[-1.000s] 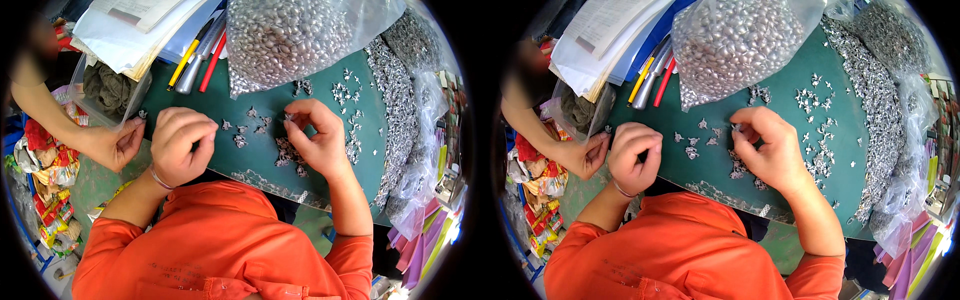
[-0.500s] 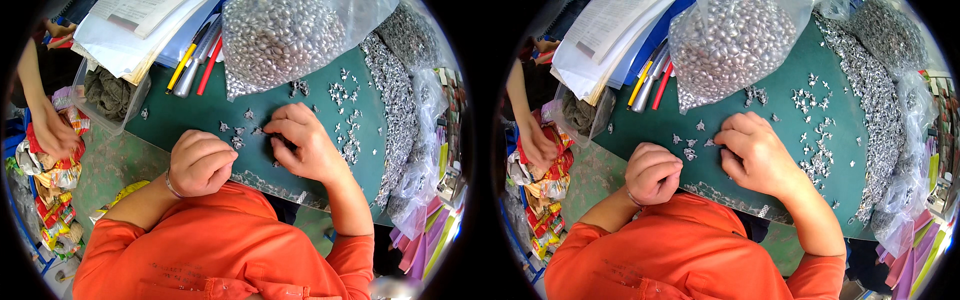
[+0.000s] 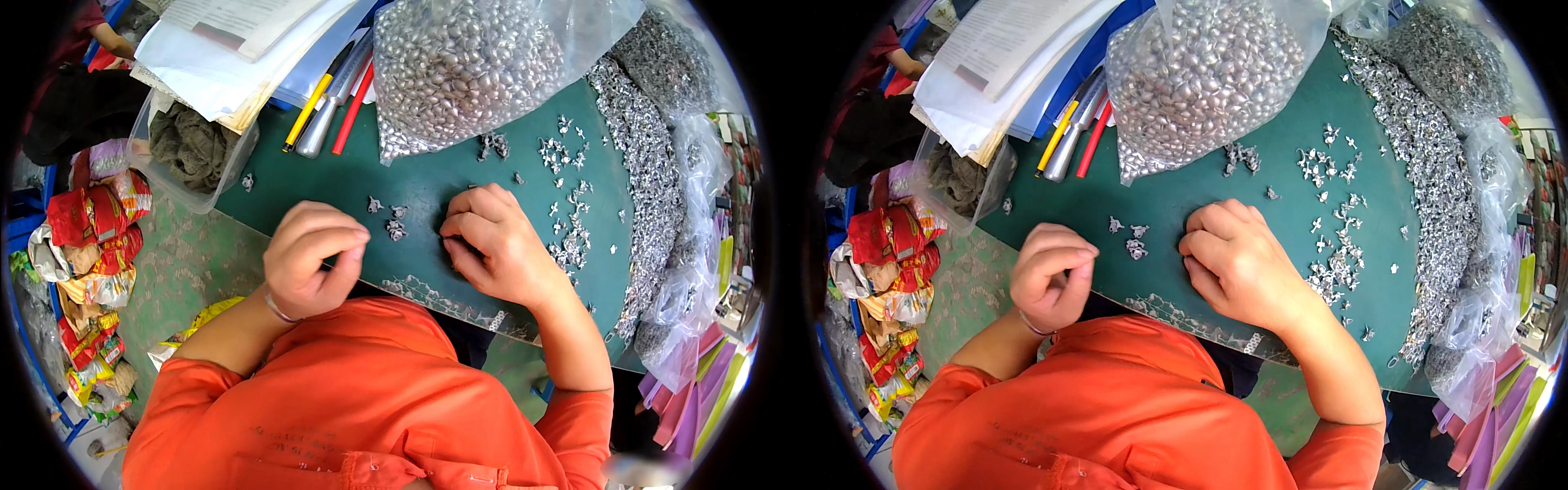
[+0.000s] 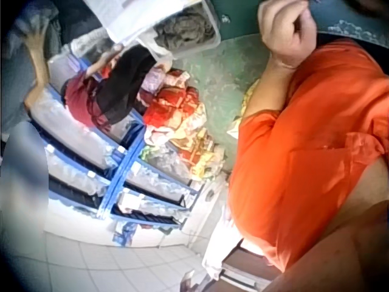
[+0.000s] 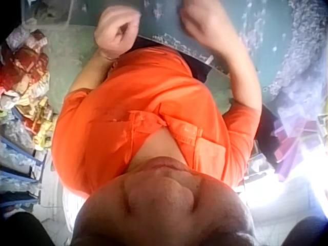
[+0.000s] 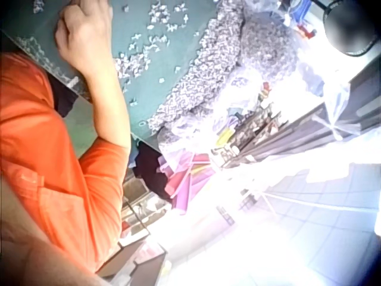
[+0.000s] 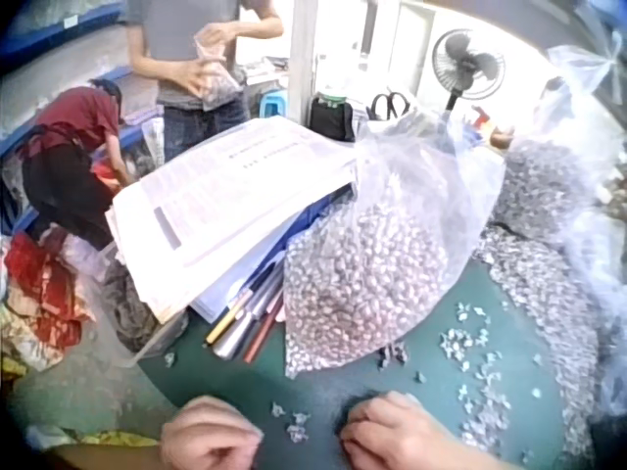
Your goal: The person sorts small metal hardware parts, places them into small plastic bags, writes on a paper slip, and seals the bags by hand.
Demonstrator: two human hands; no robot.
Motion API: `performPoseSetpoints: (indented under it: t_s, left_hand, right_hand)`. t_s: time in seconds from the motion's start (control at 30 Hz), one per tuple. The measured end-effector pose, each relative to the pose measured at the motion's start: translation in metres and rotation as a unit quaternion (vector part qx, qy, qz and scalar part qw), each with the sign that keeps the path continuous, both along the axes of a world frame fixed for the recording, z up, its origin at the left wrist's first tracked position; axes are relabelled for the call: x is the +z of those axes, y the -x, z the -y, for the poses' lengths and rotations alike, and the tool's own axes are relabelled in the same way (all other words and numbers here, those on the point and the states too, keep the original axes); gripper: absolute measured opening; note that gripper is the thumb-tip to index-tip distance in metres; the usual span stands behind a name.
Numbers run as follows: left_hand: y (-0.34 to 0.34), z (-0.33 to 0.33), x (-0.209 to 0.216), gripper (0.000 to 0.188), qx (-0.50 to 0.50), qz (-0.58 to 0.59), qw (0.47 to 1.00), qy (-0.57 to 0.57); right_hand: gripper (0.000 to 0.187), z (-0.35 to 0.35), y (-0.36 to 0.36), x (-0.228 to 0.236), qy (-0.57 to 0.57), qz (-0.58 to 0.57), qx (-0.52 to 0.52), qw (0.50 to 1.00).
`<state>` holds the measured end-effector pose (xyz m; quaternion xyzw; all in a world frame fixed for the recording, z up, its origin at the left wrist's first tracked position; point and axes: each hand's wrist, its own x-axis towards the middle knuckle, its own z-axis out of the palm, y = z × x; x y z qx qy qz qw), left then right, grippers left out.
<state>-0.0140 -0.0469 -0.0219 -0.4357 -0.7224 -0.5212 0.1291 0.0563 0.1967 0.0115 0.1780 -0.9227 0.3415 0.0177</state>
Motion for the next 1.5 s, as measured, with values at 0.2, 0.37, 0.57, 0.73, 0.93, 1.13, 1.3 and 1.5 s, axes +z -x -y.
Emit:
performPoseSetpoints:
  t_s: [0.2, 0.37, 0.57, 0.73, 0.93, 1.13, 1.3, 1.5]
  left_hand:
    - [0.002, 0.045, 0.017, 0.033, 0.138, -0.058, 0.966, 0.212]
    - [-0.013, 0.052, 0.019, 0.040, 0.179, -0.003, 0.941, 0.287]
    - [-0.016, 0.053, 0.014, 0.042, 0.170, -0.004, 0.938, 0.302]
    - [-0.016, 0.049, 0.020, 0.044, 0.202, -0.012, 0.917, 0.345]
    - [-0.020, 0.045, 0.019, 0.043, 0.140, 0.008, 0.926, 0.351]
    - [-0.009, 0.039, 0.024, 0.044, 0.189, -0.023, 0.917, 0.350]
    - [-0.005, 0.036, 0.028, 0.028, 0.121, -0.016, 0.947, 0.299]
    - [-0.015, 0.015, 0.030, 0.016, 0.022, 0.106, 0.982, 0.155]
  right_hand:
    - [0.016, 0.006, 0.002, 0.001, -0.001, -0.060, -0.013, 0.998]
    - [0.014, 0.022, 0.009, 0.004, 0.007, -0.100, -0.043, 0.994]
    - [0.013, 0.025, -0.002, 0.003, 0.016, -0.101, -0.074, 0.992]
    - [0.014, 0.030, -0.007, 0.004, 0.022, -0.091, -0.072, 0.993]
    - [0.014, 0.032, -0.006, 0.010, 0.019, -0.098, -0.058, 0.993]
    - [0.015, 0.034, -0.013, 0.011, 0.036, -0.094, -0.060, 0.993]
    - [0.015, 0.040, -0.021, 0.006, 0.072, -0.099, -0.067, 0.990]
    - [0.020, 0.049, -0.032, -0.001, 0.168, -0.101, -0.108, 0.975]
